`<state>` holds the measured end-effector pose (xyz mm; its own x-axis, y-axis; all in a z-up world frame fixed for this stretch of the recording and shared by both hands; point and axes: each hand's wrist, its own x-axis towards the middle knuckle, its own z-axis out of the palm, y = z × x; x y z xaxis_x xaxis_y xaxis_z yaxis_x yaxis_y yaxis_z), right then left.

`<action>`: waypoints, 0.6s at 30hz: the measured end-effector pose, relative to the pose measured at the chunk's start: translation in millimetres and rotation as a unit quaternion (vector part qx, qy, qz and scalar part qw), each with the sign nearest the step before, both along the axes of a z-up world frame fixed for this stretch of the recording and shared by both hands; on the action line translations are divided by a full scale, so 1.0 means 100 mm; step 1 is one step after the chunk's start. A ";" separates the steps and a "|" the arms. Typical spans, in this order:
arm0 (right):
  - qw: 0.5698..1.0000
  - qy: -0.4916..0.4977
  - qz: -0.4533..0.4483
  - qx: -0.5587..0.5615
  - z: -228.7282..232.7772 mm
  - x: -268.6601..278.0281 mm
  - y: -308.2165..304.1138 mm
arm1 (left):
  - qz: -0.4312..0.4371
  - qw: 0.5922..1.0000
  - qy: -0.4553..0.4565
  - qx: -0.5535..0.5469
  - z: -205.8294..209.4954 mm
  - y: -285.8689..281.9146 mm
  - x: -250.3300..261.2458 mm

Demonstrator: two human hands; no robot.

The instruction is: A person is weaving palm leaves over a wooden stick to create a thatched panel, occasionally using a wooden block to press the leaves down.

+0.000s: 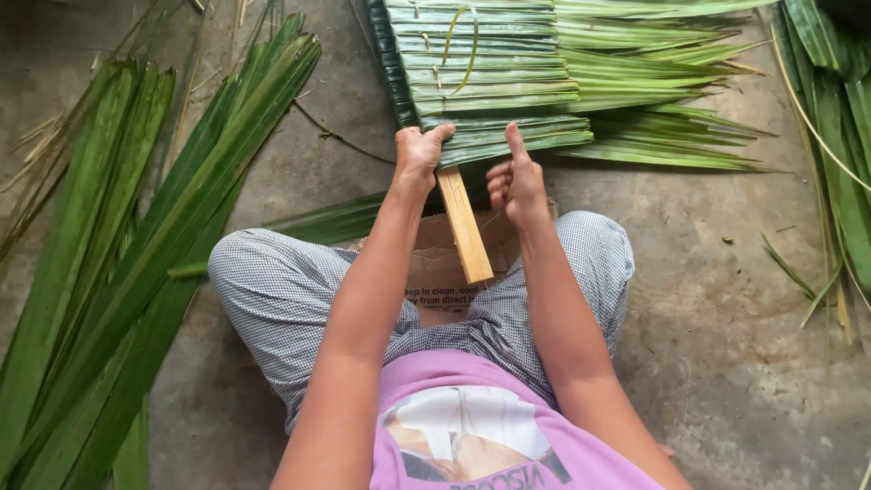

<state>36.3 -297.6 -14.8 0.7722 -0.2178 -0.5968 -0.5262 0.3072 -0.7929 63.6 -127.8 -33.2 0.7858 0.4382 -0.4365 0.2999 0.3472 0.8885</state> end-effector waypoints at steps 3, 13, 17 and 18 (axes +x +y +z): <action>0.985 -0.010 0.172 -0.026 0.43 -0.29 0.05 | 0.012 1.000 0.002 -0.015 -0.02 -0.01 0.09; 0.867 -0.008 -0.088 0.490 0.67 -0.38 0.23 | 0.018 0.998 0.001 -0.063 0.18 0.17 0.11; 0.873 -0.008 -0.144 0.466 0.48 -0.04 -0.11 | 0.015 0.996 0.017 -0.081 0.05 0.21 -0.03; 0.873 -0.006 -0.144 0.466 0.30 0.11 -0.24 | 0.016 0.996 0.018 -0.081 -0.05 0.23 -0.05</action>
